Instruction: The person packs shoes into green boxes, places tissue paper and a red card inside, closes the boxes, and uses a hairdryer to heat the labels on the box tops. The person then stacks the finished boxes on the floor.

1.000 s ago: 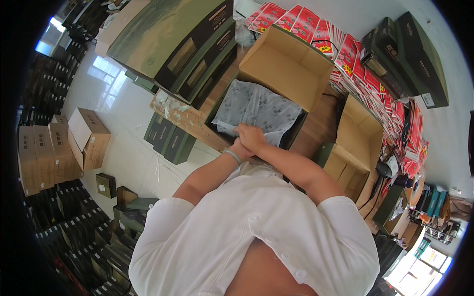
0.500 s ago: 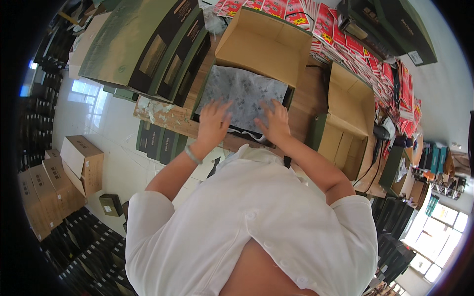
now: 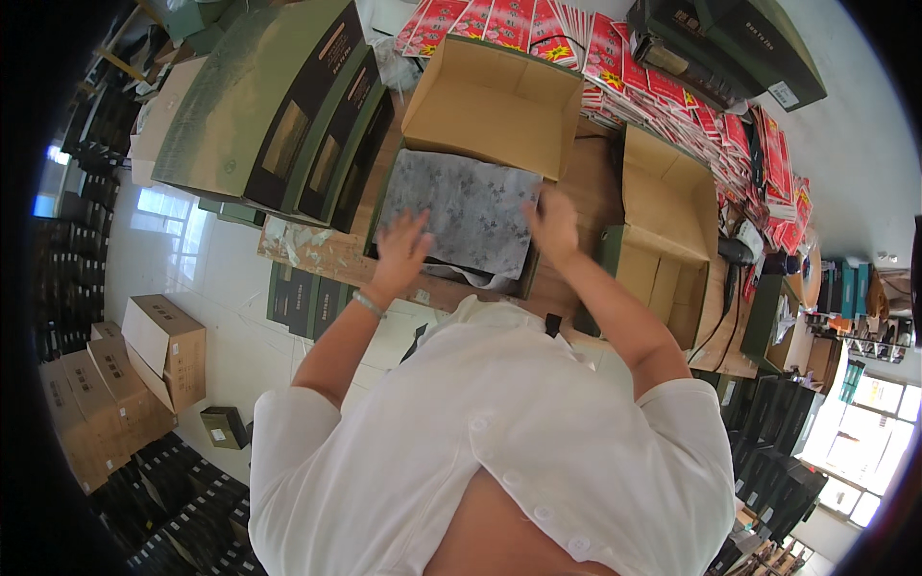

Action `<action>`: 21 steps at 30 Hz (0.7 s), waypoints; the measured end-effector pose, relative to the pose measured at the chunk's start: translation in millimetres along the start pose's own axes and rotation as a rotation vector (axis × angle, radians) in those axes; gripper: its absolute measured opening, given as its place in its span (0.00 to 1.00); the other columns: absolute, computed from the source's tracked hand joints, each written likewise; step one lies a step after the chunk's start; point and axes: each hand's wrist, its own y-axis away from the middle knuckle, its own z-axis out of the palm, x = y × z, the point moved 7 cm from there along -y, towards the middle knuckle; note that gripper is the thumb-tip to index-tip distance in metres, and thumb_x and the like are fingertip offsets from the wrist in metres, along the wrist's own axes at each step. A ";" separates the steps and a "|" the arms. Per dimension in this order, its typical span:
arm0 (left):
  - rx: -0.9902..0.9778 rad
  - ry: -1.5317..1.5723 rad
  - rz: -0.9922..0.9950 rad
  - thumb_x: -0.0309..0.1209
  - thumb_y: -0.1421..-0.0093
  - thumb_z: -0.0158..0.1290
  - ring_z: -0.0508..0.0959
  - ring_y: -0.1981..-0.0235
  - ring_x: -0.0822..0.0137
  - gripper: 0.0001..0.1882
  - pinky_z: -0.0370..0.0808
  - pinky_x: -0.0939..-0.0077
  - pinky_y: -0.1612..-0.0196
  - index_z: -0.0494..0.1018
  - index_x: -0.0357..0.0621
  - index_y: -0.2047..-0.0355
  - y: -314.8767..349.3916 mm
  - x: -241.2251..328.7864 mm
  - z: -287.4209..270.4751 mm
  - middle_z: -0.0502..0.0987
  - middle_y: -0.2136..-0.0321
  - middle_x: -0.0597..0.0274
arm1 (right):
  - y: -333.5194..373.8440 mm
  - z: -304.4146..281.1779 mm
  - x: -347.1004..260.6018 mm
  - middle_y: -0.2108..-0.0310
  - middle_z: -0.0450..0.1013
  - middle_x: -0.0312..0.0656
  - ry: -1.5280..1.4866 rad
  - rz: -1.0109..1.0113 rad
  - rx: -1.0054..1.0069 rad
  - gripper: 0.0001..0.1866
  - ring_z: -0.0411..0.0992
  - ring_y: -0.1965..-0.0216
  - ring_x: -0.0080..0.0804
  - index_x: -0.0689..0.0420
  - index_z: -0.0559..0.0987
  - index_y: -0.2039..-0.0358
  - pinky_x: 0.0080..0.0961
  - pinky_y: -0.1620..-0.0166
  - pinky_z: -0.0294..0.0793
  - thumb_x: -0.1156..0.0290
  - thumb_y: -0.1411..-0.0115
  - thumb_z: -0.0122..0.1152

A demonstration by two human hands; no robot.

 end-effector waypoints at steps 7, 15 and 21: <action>0.425 0.785 -0.590 0.52 0.31 0.39 0.59 0.36 0.49 0.32 0.60 0.55 0.37 0.54 0.49 0.33 56.8 -101.3 11.3 0.58 0.36 0.48 | -84.1 3.2 113.8 0.51 0.72 0.45 -1.066 0.647 -0.159 0.29 0.70 0.49 0.42 0.64 0.69 0.43 0.40 0.48 0.70 0.56 0.37 0.59; 0.307 1.220 -0.596 0.64 0.34 0.30 0.55 0.33 0.51 0.41 0.61 0.54 0.38 0.43 0.54 0.29 52.2 -67.7 2.1 0.52 0.33 0.48 | -63.6 -10.9 111.3 0.51 0.73 0.41 -0.980 0.195 0.014 0.26 0.71 0.50 0.34 0.61 0.67 0.38 0.30 0.48 0.70 0.65 0.35 0.56; -0.135 1.775 -0.495 0.74 0.41 0.28 0.68 0.54 0.68 0.47 0.56 0.55 0.37 0.50 0.57 0.31 58.2 -97.4 2.6 0.70 0.47 0.62 | -2.9 -46.5 95.6 0.39 0.65 0.50 -0.669 0.203 0.064 0.26 0.62 0.37 0.40 0.59 0.64 0.36 0.28 0.42 0.65 0.68 0.34 0.52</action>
